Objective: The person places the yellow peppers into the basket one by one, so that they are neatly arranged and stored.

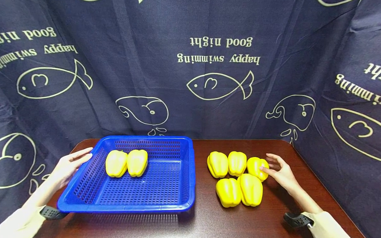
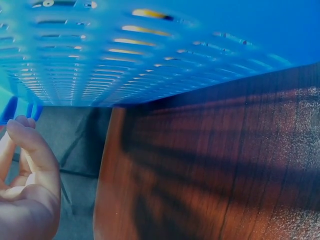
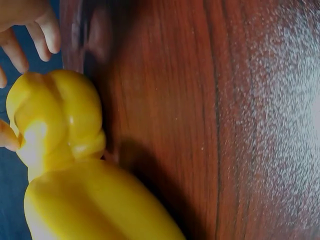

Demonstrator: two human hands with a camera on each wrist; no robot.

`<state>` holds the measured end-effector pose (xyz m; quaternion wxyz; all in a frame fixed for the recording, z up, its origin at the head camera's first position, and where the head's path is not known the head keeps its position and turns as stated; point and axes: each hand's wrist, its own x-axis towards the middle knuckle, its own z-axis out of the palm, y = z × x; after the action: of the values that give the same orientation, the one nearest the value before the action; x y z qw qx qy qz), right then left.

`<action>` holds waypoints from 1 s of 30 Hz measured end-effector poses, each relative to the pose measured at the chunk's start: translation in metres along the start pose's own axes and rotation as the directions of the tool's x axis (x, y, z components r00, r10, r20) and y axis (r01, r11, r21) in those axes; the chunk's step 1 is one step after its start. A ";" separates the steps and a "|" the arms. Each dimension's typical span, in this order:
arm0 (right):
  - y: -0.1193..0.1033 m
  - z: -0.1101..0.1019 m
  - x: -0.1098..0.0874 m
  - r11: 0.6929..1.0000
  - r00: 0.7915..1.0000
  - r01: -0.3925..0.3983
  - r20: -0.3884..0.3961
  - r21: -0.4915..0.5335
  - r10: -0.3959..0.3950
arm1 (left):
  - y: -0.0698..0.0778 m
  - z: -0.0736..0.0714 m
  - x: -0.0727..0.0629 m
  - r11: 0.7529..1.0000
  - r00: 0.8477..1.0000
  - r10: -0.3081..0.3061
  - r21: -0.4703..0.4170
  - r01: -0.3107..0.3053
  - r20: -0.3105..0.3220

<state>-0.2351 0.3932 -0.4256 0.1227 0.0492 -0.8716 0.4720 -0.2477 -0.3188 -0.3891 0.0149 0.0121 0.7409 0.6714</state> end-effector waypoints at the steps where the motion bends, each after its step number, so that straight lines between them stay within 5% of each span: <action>1: 0.000 0.000 0.000 1.000 1.000 -0.002 0.011 0.001 0.002 | 0.000 0.000 0.000 1.000 1.000 -0.001 0.003 0.001 -0.001; 17: 0.012 -0.001 -0.001 0.987 0.982 -0.060 0.187 0.146 0.032 | -0.003 -0.001 0.000 1.000 1.000 0.013 -0.022 -0.013 0.005; 25: 0.015 0.000 -0.002 0.895 0.958 -0.108 0.287 0.433 -0.023 | -0.002 0.000 0.000 1.000 1.000 0.007 -0.015 -0.007 0.001; 30: 0.014 0.001 -0.003 0.855 0.948 -0.120 0.313 0.505 -0.052 | -0.002 0.000 0.000 1.000 1.000 0.008 -0.022 -0.008 0.003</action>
<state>-0.2351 0.3998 -0.4382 -0.0446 0.1394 -0.7213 0.6770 -0.2482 -0.3190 -0.3913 0.0135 0.0161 0.7335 0.6793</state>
